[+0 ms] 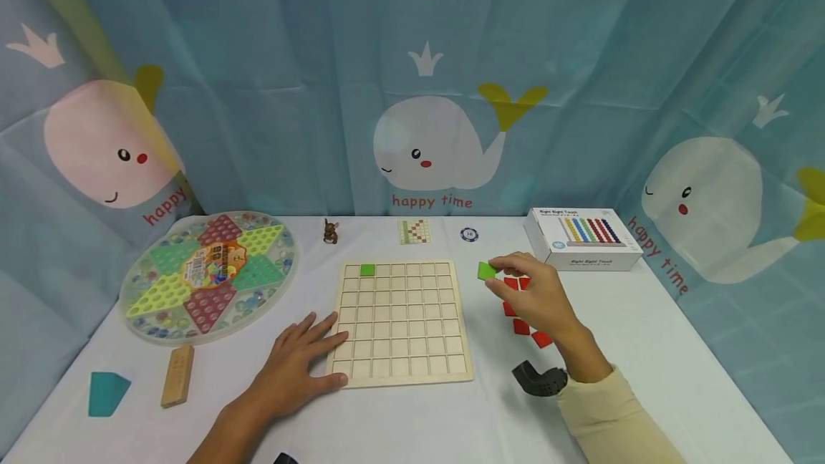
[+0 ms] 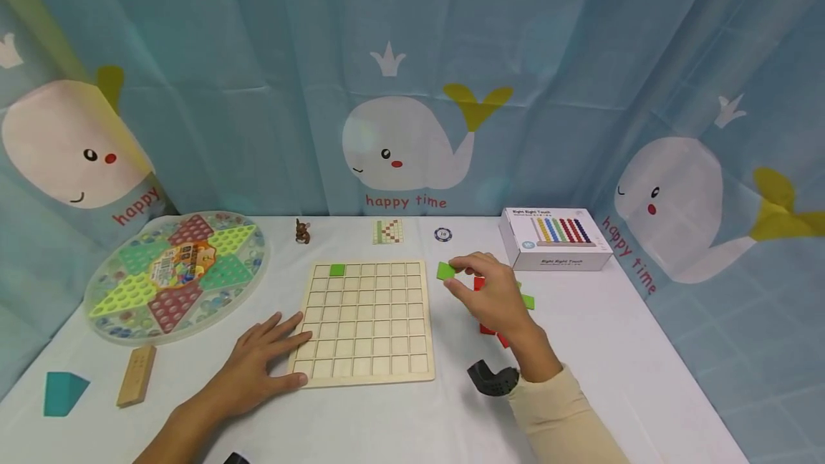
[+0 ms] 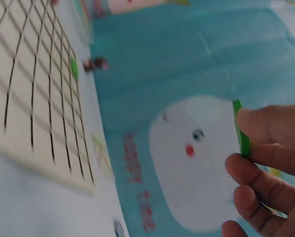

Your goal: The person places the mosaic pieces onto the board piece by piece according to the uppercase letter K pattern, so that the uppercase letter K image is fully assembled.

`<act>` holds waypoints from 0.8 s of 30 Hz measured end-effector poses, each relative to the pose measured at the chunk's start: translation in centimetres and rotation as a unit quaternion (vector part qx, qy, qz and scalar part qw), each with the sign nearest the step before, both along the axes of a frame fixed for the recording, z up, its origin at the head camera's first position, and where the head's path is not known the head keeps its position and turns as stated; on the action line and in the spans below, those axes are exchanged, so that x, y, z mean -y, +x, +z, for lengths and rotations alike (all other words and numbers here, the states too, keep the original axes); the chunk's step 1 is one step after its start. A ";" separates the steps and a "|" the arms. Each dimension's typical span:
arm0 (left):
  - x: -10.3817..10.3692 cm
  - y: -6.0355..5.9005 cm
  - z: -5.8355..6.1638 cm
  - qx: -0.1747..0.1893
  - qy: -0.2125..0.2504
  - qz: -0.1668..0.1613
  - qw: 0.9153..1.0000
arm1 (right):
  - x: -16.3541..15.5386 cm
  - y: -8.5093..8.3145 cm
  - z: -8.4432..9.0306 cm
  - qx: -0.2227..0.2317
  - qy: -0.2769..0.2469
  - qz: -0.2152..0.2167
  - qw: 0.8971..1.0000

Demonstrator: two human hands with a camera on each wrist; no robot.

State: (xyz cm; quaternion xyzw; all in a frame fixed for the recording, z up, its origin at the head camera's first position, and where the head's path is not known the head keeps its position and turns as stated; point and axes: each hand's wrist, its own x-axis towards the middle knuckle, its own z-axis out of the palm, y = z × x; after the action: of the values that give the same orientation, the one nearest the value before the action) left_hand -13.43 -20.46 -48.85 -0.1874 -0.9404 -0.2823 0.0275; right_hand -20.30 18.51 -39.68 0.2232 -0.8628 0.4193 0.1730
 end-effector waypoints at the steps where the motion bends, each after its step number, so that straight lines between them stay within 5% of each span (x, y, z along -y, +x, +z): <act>1: 0.0 0.0 0.0 0.000 -0.001 0.001 1.000 | 0.8 -0.3 0.0 -0.008 -0.006 0.010 1.000; 9: 0.1 -0.1 0.0 0.000 0.000 -0.001 1.000 | 7.0 -2.3 -1.3 -0.024 -0.040 0.050 0.998; 24: 0.0 -0.1 -0.2 0.002 -0.001 -0.003 1.000 | 13.5 -4.6 -3.4 0.074 -0.011 0.066 0.995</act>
State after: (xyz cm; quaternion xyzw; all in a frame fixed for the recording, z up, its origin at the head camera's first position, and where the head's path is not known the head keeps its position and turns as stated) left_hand -13.51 -20.50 -49.06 -0.1895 -0.9402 -0.2821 0.0247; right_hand -24.85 5.04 -43.07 0.2459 -0.8518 0.4552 0.0827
